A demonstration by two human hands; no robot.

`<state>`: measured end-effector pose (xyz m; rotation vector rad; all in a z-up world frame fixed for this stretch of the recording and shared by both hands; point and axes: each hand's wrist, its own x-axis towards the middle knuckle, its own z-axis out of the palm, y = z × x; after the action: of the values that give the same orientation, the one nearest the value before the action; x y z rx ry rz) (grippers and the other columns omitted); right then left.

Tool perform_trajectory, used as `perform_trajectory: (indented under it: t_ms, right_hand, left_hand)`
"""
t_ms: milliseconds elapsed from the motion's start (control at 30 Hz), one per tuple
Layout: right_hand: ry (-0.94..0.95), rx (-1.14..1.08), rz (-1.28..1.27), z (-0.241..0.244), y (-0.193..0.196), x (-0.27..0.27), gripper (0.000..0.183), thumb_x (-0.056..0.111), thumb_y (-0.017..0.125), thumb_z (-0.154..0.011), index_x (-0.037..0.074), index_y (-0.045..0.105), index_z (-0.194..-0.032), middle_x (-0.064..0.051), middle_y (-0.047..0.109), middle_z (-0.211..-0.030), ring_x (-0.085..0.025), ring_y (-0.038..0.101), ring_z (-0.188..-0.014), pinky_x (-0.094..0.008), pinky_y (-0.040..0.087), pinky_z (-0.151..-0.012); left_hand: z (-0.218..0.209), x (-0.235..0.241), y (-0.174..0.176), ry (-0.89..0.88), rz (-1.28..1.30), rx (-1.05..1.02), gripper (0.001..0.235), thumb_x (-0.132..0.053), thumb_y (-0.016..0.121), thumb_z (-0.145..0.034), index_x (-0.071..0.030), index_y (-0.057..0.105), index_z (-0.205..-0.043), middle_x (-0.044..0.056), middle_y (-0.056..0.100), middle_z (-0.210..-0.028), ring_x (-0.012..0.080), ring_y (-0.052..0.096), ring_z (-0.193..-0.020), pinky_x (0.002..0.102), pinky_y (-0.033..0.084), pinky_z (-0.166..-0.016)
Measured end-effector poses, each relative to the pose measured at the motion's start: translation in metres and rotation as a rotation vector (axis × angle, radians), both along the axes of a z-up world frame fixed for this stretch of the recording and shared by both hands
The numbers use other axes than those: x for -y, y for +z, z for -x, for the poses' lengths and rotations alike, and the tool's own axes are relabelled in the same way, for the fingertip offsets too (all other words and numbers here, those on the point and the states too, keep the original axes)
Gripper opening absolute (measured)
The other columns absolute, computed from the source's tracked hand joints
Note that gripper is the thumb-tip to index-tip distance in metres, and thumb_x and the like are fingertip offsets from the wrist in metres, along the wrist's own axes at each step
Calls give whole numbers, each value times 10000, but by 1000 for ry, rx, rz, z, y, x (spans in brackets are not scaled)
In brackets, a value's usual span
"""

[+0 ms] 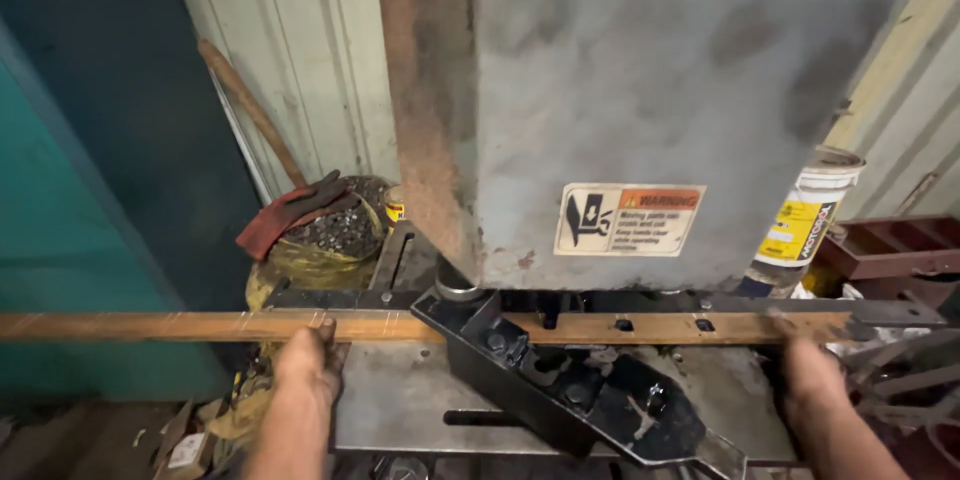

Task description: Using a metal fabrication machine to punch a series of holes into a metal strip.

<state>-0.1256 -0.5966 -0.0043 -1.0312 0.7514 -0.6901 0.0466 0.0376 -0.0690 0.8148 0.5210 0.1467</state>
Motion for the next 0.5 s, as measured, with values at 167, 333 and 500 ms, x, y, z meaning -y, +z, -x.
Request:
perform_trajectory:
  t_ms: [167,333,500]
  right_hand:
    - [180,80,-6,-11,-13,12,427,94,725,-897,101,627,-1312,-32,697,-1167,-199,673,-991,-335,551,-889]
    - [210,-13,-54,-19,-36,39,399,72,724,-895,99,636,-1284,-29,698,-1119,-206,643,-944,-336,533,-877]
    - [177,6,-67,-17,-33,35,411,58,716,-895,91,627,-1295,-33,693,-1110,-209,648,-941,-342,525,-883]
  left_hand:
    - [17,7,20,102,25,6,439,47,589,-907,-58,567,-1332,84,668,-1152,233,680,-1020,481,568,-885]
    - [23,13,20,91,-62,62,406,32,624,-909,-44,580,-1306,75,676,-1166,227,698,-975,432,597,-827]
    - [38,19,37,101,-112,30,394,40,651,-905,-30,593,-1288,86,661,-1129,230,671,-940,400,563,-779]
